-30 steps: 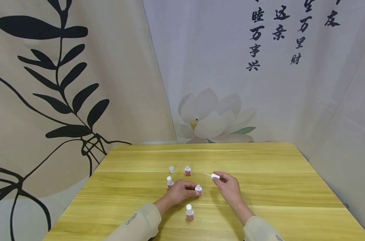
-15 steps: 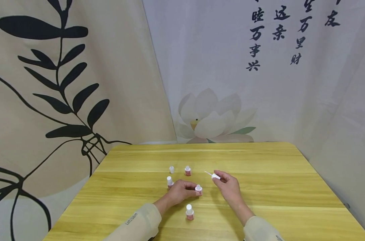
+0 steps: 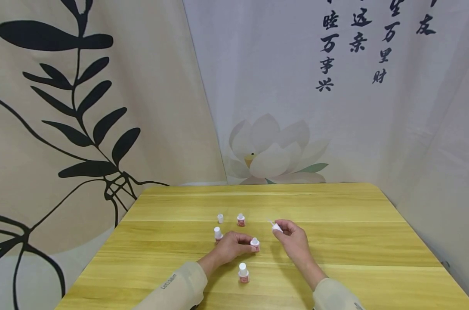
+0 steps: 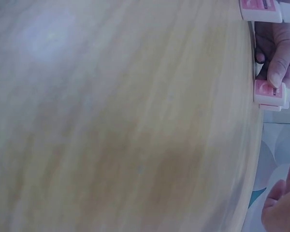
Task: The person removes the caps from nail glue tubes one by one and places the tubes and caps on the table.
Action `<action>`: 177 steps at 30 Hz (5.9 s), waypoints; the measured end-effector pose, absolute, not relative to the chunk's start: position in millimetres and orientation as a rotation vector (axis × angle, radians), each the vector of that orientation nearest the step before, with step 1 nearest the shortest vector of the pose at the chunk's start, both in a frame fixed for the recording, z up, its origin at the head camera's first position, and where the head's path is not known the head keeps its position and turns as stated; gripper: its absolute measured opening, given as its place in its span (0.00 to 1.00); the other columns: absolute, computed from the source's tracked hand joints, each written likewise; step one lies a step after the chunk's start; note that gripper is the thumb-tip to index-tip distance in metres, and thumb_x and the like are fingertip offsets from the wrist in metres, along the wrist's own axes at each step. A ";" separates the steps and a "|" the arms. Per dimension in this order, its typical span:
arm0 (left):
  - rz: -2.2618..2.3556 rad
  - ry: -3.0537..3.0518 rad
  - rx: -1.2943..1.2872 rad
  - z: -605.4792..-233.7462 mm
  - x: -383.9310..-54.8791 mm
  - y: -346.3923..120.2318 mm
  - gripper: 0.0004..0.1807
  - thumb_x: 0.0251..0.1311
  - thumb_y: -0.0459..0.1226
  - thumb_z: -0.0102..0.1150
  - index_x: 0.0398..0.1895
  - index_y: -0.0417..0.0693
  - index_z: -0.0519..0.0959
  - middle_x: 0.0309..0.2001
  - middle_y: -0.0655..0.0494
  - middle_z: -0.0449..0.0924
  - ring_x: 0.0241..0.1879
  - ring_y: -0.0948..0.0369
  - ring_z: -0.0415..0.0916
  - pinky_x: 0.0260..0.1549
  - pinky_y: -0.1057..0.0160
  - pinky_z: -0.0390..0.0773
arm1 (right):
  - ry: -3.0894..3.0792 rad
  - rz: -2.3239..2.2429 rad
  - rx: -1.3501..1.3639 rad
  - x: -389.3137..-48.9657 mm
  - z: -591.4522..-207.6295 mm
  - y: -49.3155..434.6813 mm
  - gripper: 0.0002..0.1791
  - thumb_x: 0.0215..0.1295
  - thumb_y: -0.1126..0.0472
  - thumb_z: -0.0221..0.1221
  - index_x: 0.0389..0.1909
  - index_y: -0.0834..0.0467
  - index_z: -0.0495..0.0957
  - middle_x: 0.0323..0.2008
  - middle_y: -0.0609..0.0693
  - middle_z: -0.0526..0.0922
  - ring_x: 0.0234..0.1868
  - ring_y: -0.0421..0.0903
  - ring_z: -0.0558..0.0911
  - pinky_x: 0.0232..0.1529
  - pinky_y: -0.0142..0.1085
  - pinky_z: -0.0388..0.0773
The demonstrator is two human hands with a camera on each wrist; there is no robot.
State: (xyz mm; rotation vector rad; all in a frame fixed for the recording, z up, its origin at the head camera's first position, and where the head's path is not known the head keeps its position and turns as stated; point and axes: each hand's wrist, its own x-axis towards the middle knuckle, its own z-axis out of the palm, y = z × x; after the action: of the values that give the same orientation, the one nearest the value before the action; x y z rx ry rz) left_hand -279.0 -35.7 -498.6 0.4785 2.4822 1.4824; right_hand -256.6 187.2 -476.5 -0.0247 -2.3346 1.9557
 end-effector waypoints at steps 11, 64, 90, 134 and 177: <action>1.494 2.472 0.478 -500.4 -280.4 -36.0 0.10 0.55 0.43 0.73 0.40 0.52 0.88 0.36 0.66 0.86 0.39 0.70 0.79 0.44 0.66 0.78 | -2.351 1.956 -0.040 -255.3 -474.3 185.4 0.21 0.67 0.60 0.64 0.58 0.66 0.77 0.52 0.58 0.82 0.48 0.45 0.79 0.45 0.26 0.77; 1.477 2.494 0.489 -499.4 -278.9 -35.4 0.10 0.56 0.41 0.73 0.40 0.51 0.88 0.37 0.65 0.86 0.39 0.69 0.79 0.43 0.67 0.78 | -2.454 1.872 -0.062 -255.5 -478.8 195.3 0.20 0.64 0.62 0.66 0.55 0.65 0.78 0.45 0.54 0.82 0.45 0.45 0.76 0.42 0.30 0.76; 1.515 2.466 0.451 -499.0 -278.2 -35.4 0.10 0.55 0.40 0.73 0.40 0.50 0.88 0.37 0.63 0.85 0.39 0.67 0.78 0.43 0.65 0.79 | -2.640 1.815 -0.013 -250.7 -494.4 214.3 0.18 0.59 0.64 0.69 0.50 0.65 0.79 0.41 0.52 0.83 0.42 0.47 0.78 0.41 0.36 0.77; 1.467 2.490 0.464 -496.8 -278.5 -33.4 0.12 0.54 0.41 0.74 0.41 0.51 0.87 0.37 0.65 0.84 0.39 0.67 0.77 0.44 0.64 0.78 | -2.769 1.651 0.137 -247.7 -496.5 212.8 0.17 0.54 0.70 0.70 0.44 0.65 0.79 0.36 0.51 0.79 0.37 0.46 0.77 0.35 0.33 0.77; 1.590 2.401 0.583 -439.7 -275.9 -47.5 0.22 0.62 0.41 0.67 0.59 0.51 0.78 0.51 0.54 0.81 0.48 0.60 0.75 0.47 0.58 0.77 | -2.529 1.644 0.126 -249.2 -445.5 217.8 0.33 0.68 0.41 0.60 0.65 0.58 0.70 0.59 0.56 0.75 0.55 0.49 0.72 0.47 0.34 0.75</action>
State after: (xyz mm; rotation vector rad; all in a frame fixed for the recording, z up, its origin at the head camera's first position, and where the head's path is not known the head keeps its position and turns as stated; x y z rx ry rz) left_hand -275.9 -47.5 -439.7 0.5830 2.4012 1.5904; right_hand -249.2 217.8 -445.5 0.1256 -2.5294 1.6435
